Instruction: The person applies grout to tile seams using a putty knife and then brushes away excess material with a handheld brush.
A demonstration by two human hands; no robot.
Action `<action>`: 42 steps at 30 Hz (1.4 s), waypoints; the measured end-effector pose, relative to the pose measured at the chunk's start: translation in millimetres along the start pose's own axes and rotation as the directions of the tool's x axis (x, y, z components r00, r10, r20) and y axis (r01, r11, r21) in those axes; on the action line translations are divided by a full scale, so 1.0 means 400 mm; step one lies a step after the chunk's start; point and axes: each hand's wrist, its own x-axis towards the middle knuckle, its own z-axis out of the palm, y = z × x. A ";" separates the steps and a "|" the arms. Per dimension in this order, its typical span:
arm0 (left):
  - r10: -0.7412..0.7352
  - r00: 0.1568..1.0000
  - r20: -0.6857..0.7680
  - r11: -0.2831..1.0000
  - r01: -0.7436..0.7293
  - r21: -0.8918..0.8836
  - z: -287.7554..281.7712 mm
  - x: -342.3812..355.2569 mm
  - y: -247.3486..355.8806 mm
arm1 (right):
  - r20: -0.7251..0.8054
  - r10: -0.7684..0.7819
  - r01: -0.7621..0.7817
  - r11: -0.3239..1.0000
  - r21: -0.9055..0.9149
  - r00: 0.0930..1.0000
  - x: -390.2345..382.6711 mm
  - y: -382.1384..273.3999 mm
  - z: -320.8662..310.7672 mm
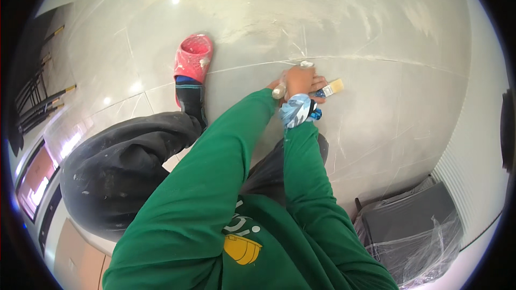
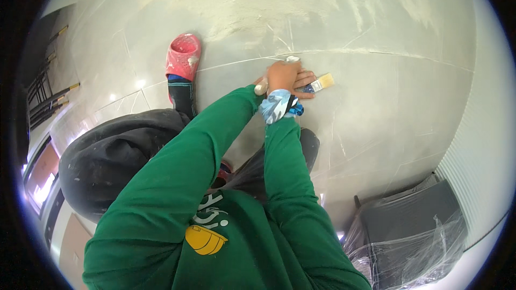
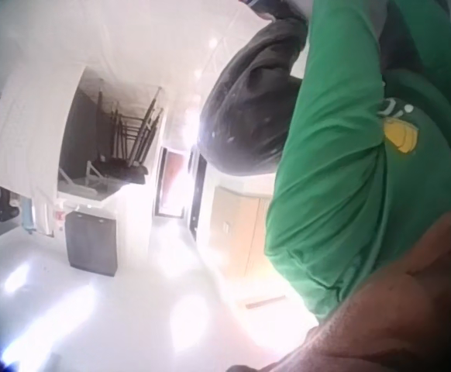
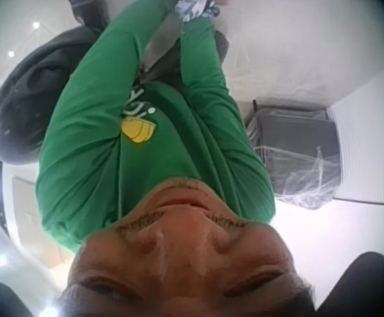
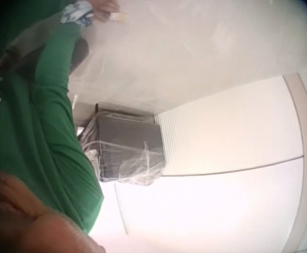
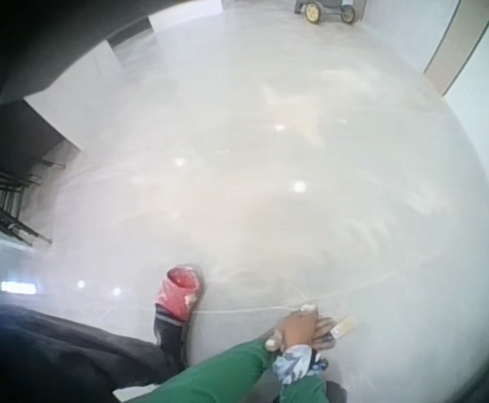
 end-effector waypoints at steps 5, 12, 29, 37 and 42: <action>0.157 0.987 0.029 0.975 -0.160 0.156 -0.049 0.000 0.022 | 0.058 -0.030 0.025 0.995 0.093 0.998 0.022 0.046 -0.009; 0.457 0.890 -0.005 0.826 -0.422 0.374 -0.076 -0.050 0.025 | 0.043 -0.049 0.030 0.930 0.367 0.998 0.091 0.139 -0.285; 0.349 0.937 -0.019 0.893 -0.326 0.310 -0.132 -0.036 0.141 | -0.344 0.345 -0.263 0.928 0.263 0.873 -0.182 0.914 -0.344; 0.279 0.941 0.193 0.744 -0.339 0.576 -0.544 0.102 0.381 | -0.223 0.451 -0.289 0.808 0.514 0.864 -0.235 0.823 -0.314; 0.257 0.963 0.085 0.630 -0.233 0.741 -0.834 0.056 0.564 | -0.122 0.397 -0.265 0.781 0.565 0.910 -0.246 0.796 -0.274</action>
